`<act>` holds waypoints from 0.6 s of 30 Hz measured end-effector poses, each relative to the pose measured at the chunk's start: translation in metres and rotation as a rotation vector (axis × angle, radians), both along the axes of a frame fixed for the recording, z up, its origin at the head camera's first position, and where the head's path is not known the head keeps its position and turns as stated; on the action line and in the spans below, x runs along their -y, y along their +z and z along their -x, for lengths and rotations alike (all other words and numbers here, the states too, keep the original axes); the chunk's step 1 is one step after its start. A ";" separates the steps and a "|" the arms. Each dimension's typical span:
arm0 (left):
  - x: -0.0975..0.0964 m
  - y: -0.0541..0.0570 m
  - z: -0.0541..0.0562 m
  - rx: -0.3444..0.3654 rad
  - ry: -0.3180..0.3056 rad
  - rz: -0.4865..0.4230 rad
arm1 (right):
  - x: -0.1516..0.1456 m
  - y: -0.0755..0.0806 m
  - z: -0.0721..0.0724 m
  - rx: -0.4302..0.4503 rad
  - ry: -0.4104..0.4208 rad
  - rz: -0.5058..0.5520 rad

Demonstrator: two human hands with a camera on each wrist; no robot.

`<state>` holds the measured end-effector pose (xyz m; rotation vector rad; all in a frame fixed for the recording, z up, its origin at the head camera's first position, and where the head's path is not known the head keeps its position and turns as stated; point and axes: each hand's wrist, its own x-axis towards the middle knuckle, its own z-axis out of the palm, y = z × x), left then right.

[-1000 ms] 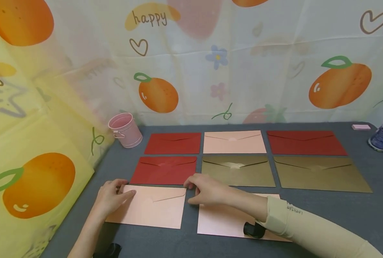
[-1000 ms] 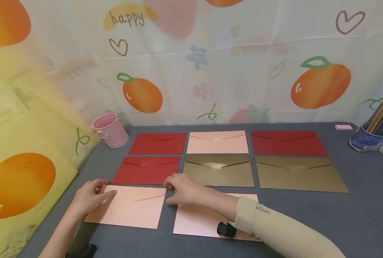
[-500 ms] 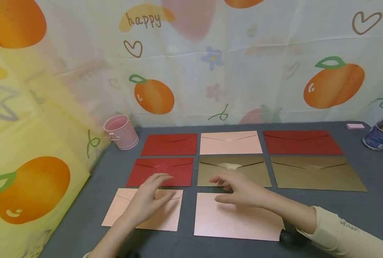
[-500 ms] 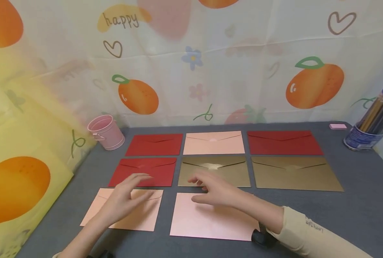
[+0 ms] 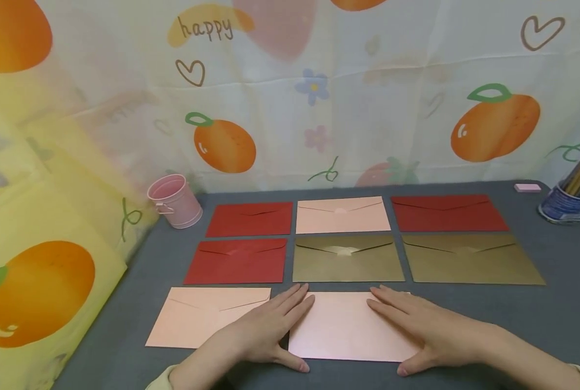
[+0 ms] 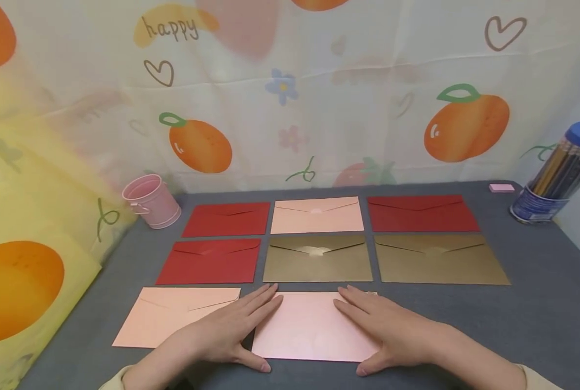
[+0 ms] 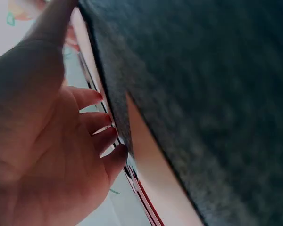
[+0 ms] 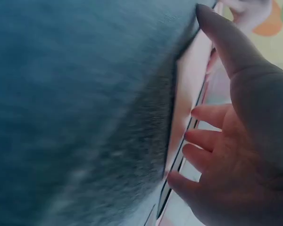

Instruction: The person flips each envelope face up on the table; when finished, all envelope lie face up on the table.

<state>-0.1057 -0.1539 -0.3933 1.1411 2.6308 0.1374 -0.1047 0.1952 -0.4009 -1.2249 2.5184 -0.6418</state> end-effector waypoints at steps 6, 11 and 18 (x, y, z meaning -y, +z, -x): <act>-0.001 -0.002 0.001 0.012 0.006 -0.007 | -0.009 -0.007 -0.007 -0.076 -0.023 -0.001; -0.002 -0.002 0.000 0.000 0.005 -0.005 | -0.009 -0.006 -0.008 -0.081 -0.053 -0.044; -0.001 0.000 0.000 0.001 0.000 -0.005 | -0.008 -0.007 -0.007 -0.116 -0.051 -0.041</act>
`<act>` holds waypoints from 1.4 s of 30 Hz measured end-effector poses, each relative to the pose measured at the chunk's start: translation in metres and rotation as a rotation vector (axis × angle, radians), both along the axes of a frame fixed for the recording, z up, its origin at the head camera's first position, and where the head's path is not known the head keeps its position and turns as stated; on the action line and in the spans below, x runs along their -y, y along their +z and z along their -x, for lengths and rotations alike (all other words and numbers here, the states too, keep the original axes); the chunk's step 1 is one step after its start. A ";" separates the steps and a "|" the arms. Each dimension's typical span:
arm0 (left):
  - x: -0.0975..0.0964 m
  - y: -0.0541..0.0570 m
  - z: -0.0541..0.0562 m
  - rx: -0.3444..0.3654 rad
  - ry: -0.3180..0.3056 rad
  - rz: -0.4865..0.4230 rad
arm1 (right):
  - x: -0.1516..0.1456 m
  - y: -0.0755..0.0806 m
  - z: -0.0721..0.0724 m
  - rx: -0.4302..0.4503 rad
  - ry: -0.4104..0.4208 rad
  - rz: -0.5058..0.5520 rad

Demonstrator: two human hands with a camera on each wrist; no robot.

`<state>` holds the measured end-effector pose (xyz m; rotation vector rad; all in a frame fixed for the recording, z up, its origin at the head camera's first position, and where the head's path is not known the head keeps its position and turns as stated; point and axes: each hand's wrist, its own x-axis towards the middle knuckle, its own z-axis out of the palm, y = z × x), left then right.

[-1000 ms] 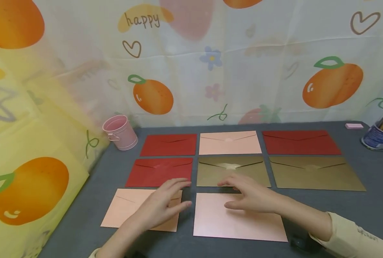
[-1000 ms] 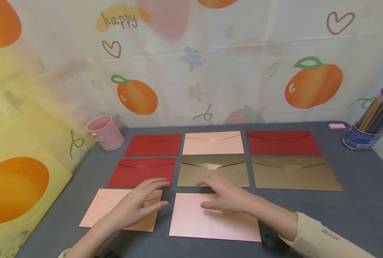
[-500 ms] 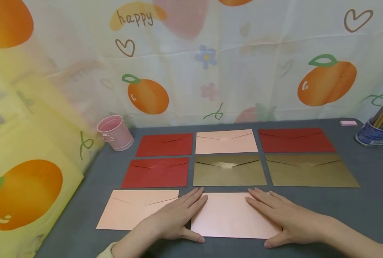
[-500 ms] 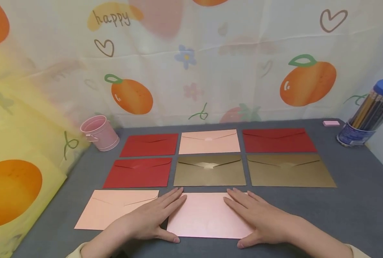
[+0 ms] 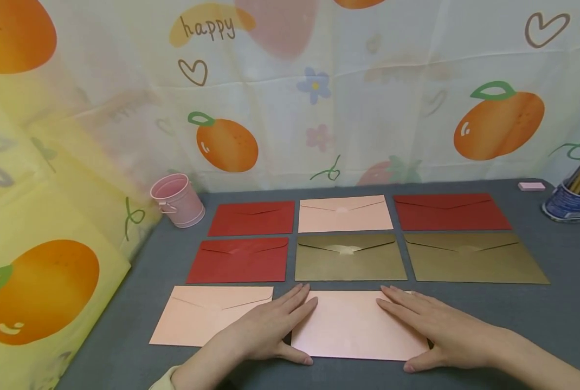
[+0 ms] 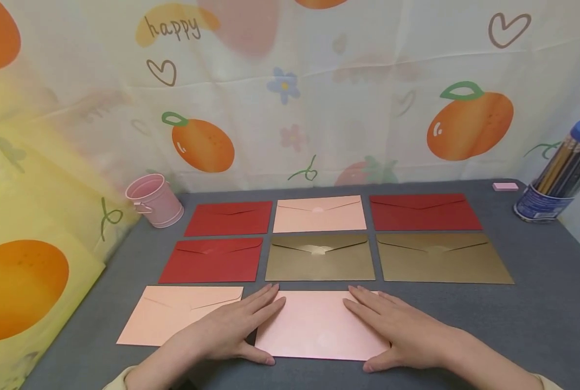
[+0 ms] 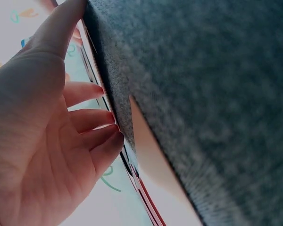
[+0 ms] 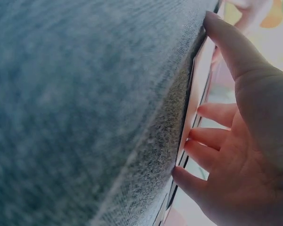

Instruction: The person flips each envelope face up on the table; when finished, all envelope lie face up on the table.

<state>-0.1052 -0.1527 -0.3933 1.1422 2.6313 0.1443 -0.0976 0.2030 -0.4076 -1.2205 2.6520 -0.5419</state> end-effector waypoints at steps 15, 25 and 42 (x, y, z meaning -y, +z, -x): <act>0.005 0.008 -0.001 0.021 0.006 -0.056 | -0.001 0.007 0.001 -0.188 0.022 0.068; 0.009 0.010 0.006 -0.316 -0.286 -0.439 | -0.004 0.011 0.010 -0.107 0.048 0.379; 0.002 0.014 0.012 -0.451 -0.253 -0.838 | 0.001 0.017 0.011 -0.134 -0.056 0.667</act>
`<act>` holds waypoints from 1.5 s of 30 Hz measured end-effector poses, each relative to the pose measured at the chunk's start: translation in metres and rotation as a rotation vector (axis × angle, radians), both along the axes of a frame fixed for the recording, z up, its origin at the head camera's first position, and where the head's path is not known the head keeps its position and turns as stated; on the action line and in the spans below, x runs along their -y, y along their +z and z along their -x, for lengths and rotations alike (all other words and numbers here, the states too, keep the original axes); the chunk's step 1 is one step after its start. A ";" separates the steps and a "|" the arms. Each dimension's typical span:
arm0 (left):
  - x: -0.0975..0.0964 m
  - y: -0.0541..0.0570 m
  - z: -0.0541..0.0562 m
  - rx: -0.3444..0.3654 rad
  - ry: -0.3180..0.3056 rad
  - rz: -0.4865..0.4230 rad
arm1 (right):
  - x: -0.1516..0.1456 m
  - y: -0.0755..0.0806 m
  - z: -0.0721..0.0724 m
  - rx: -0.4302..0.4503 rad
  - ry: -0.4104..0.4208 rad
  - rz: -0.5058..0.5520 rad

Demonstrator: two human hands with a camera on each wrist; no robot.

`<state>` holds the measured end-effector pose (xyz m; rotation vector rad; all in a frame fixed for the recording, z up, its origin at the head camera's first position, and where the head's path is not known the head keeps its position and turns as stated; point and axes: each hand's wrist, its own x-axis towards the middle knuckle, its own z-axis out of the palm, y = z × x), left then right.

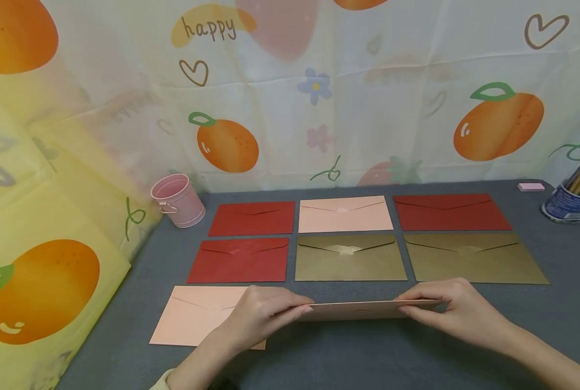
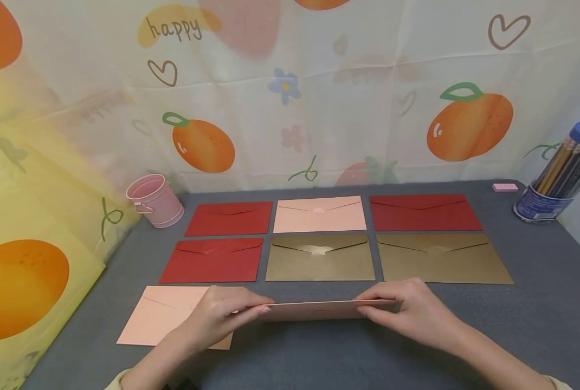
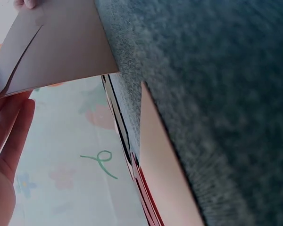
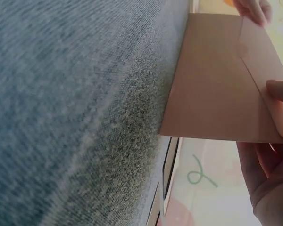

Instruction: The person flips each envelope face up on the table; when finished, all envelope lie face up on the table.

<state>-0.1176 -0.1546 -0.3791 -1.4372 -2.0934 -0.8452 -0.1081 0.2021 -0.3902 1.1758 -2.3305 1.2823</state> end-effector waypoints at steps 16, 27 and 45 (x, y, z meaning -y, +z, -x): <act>0.001 -0.006 0.000 0.408 0.115 -0.177 | 0.002 0.005 0.001 0.124 -0.171 -0.021; 0.003 -0.005 0.003 0.658 0.319 -0.089 | 0.009 -0.001 0.008 0.338 -0.222 -0.117; 0.008 -0.015 0.007 0.784 0.333 0.052 | 0.008 -0.013 0.018 0.229 -0.185 -0.310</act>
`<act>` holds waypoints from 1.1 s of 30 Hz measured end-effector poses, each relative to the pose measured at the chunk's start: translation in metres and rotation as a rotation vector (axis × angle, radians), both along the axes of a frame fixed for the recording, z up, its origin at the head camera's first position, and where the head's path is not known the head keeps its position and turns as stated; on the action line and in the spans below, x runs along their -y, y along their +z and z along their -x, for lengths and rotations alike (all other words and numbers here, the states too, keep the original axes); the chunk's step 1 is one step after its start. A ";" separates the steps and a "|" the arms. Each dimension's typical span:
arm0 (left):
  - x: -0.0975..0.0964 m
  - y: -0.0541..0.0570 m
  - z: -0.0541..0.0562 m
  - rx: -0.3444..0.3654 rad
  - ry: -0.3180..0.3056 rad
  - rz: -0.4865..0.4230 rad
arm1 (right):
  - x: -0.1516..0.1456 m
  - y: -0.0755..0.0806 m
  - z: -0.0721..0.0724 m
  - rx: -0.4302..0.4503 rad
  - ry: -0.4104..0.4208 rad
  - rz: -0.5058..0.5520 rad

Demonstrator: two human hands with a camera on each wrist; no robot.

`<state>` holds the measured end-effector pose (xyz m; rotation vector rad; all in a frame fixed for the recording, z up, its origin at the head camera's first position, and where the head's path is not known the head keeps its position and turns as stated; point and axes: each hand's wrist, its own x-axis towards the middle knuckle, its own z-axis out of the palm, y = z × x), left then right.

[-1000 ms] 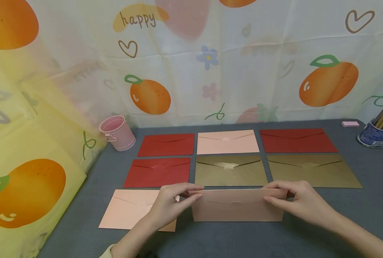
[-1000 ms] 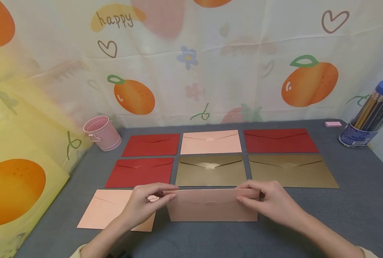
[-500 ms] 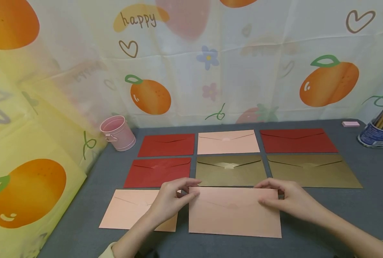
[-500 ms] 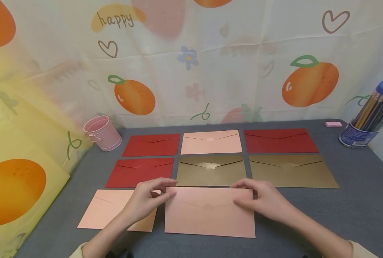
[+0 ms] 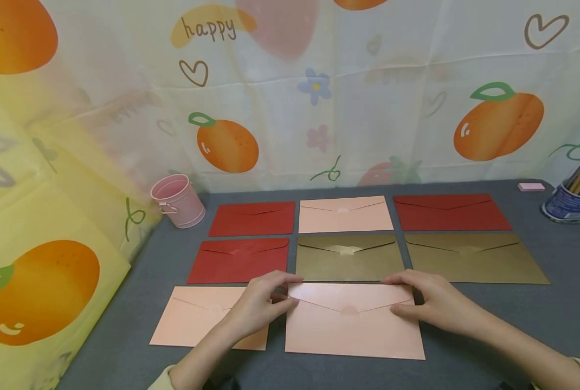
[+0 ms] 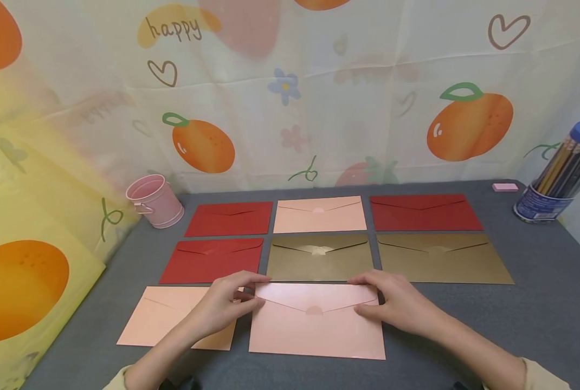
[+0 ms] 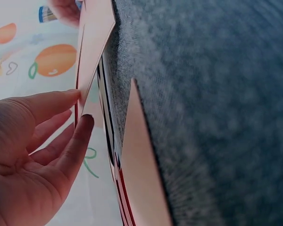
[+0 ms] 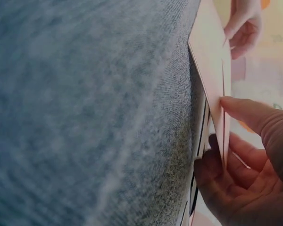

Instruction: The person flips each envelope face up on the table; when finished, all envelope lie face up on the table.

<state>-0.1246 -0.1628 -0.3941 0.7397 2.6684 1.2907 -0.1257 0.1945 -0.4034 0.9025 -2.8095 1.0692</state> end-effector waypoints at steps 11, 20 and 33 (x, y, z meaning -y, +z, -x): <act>0.002 -0.005 0.001 -0.019 -0.074 0.066 | 0.001 -0.001 -0.001 -0.019 0.030 -0.115; 0.000 -0.006 0.001 -0.038 -0.070 0.128 | 0.003 -0.003 -0.002 -0.033 0.043 -0.137; 0.000 -0.006 0.001 -0.112 -0.065 0.255 | 0.004 -0.005 -0.001 -0.046 0.041 -0.114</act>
